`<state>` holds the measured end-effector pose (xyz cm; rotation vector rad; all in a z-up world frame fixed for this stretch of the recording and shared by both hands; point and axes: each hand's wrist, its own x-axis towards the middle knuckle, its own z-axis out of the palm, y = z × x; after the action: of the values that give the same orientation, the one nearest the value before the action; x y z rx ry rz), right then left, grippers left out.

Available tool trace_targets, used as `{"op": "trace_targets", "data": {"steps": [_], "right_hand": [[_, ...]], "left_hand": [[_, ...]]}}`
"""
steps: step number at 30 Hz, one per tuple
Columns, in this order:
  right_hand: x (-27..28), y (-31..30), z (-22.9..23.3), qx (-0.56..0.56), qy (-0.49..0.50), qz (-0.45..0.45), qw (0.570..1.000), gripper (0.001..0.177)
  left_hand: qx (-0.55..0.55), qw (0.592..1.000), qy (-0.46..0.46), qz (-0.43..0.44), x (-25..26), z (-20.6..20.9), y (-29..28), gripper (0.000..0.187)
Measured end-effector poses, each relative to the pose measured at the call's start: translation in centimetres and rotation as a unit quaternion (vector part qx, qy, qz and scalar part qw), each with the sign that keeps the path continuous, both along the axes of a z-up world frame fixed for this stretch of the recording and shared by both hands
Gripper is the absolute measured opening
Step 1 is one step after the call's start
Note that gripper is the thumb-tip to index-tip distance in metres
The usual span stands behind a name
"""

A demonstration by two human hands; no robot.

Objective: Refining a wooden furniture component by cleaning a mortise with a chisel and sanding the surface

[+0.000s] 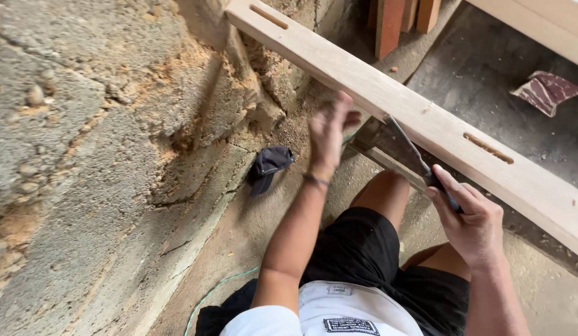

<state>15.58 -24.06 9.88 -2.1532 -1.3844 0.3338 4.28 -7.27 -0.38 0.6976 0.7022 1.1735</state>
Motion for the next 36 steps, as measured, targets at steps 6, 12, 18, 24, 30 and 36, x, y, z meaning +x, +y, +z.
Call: {"op": "trace_targets", "data": {"steps": [6, 12, 18, 24, 30, 36], "right_hand": [[1.1, -1.1, 0.3, -0.006, 0.042, -0.017, 0.999, 0.032], [0.9, 0.2, 0.5, -0.021, 0.019, 0.018, 0.999, 0.033], [0.4, 1.5, 0.3, -0.018, 0.009, 0.030, 0.999, 0.030], [-0.7, 3.9, 0.7, -0.010, 0.021, 0.062, 0.998, 0.030], [-2.4, 7.0, 1.4, -0.025, 0.020, 0.083, 0.996, 0.029], [-3.7, 9.3, 1.6, -0.039, 0.016, 0.087, 0.995, 0.030]], "left_hand": [[0.040, 0.992, 0.104, -0.054, 2.1, 2.4, -4.5, 0.030], [-0.029, 0.999, -0.002, -0.025, 3.0, 1.4, -4.3, 0.021], [-0.044, 0.999, -0.011, -0.003, 2.4, 1.7, -3.2, 0.018], [-0.039, 0.999, 0.009, 0.024, 1.4, 1.3, -1.3, 0.021], [-0.008, 0.998, -0.036, 0.049, 0.2, -0.2, 1.2, 0.018], [-0.009, 0.998, -0.027, 0.055, -1.1, -0.2, 3.4, 0.020]]}}
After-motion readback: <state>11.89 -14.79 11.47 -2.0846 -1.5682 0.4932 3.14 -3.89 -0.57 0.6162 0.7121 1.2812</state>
